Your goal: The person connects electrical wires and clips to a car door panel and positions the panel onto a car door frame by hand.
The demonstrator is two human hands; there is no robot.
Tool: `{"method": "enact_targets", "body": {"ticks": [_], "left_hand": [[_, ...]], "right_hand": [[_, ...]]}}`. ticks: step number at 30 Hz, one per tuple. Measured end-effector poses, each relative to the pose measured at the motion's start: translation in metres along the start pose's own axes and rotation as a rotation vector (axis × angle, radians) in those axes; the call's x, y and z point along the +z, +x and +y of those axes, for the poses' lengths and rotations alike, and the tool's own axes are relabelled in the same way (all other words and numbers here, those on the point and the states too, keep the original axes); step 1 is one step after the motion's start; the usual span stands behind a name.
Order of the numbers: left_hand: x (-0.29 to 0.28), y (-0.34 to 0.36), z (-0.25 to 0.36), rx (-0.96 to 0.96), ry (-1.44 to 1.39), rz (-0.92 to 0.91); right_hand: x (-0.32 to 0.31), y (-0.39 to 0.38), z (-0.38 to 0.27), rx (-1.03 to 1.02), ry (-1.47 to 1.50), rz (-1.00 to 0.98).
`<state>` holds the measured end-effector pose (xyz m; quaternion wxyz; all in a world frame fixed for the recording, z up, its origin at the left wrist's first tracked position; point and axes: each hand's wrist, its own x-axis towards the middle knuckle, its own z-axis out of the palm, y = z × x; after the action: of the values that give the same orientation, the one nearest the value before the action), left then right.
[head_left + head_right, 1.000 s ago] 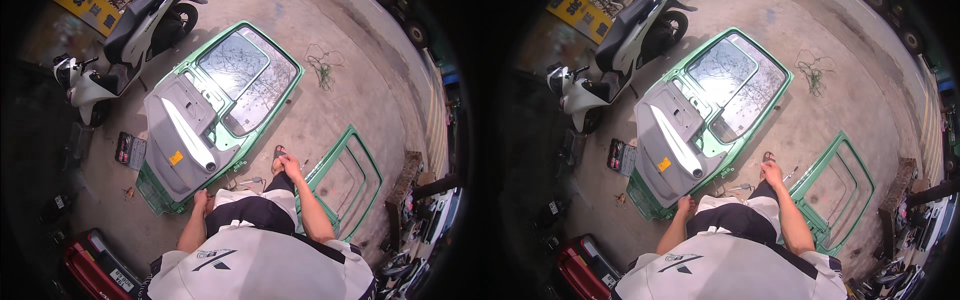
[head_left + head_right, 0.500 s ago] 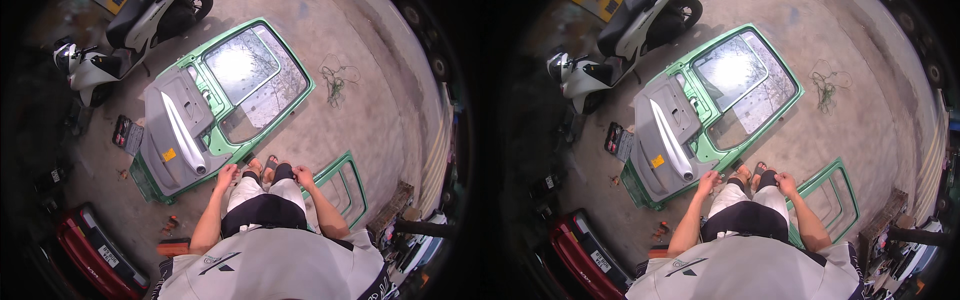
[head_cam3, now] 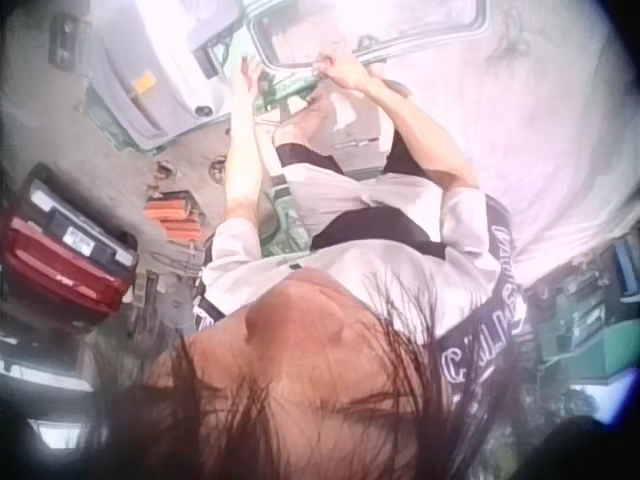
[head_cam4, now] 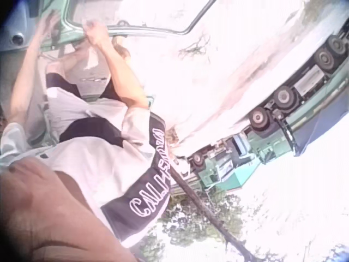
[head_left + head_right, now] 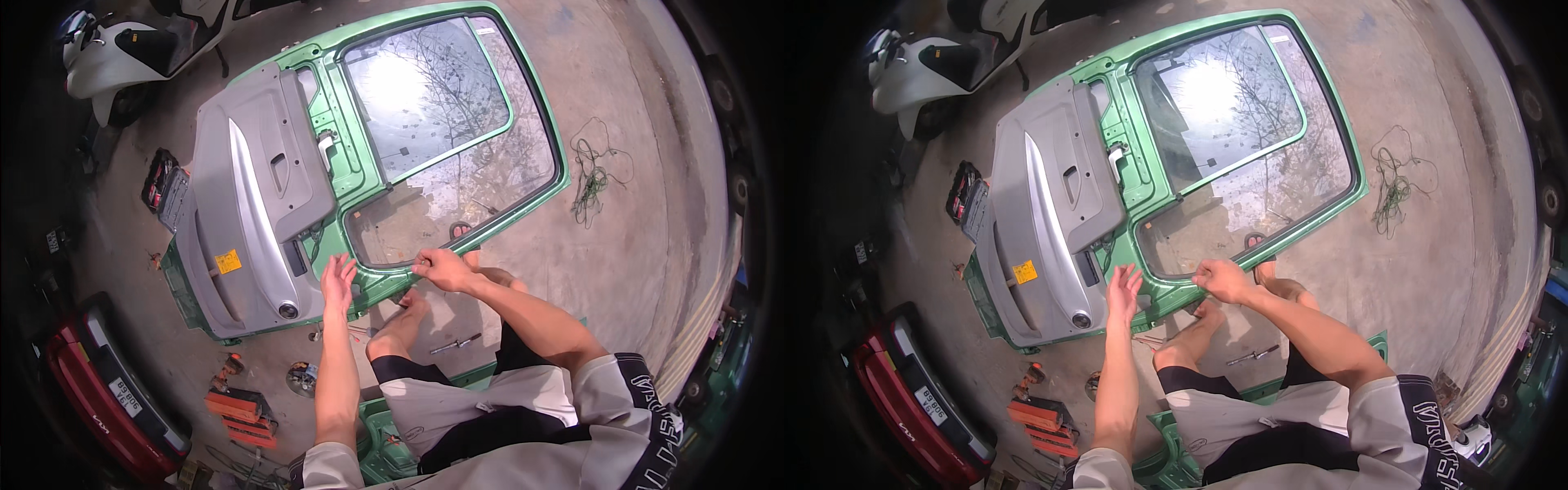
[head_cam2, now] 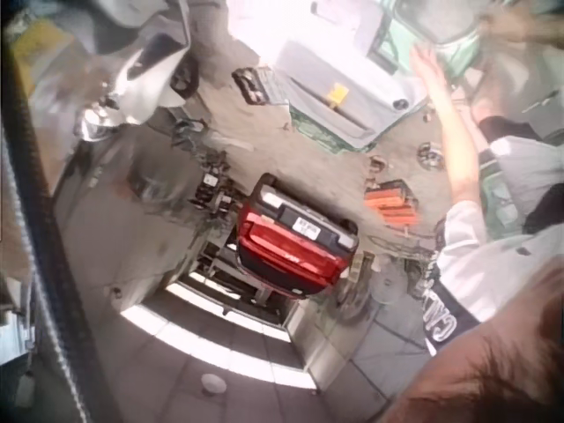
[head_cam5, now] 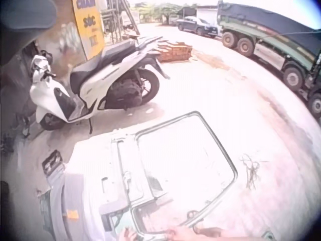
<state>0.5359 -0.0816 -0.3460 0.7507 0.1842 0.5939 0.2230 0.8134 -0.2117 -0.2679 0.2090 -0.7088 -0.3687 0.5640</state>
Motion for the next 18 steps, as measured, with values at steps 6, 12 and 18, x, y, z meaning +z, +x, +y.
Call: {"method": "enact_targets", "body": {"ticks": [6, 12, 18], "left_hand": [[0.017, 0.160, -0.001, 0.202, -0.572, 0.136], [0.016, 0.221, 0.006, 0.287, -0.716, 0.138], [0.011, 0.213, 0.024, 0.358, -0.641, 0.253]], "right_hand": [[-0.028, 0.168, 0.046, -0.182, -0.161, -0.019], [-0.010, 0.297, 0.070, -0.453, -0.303, -0.072], [0.013, 0.366, 0.050, -0.733, -0.524, -0.115]]}}
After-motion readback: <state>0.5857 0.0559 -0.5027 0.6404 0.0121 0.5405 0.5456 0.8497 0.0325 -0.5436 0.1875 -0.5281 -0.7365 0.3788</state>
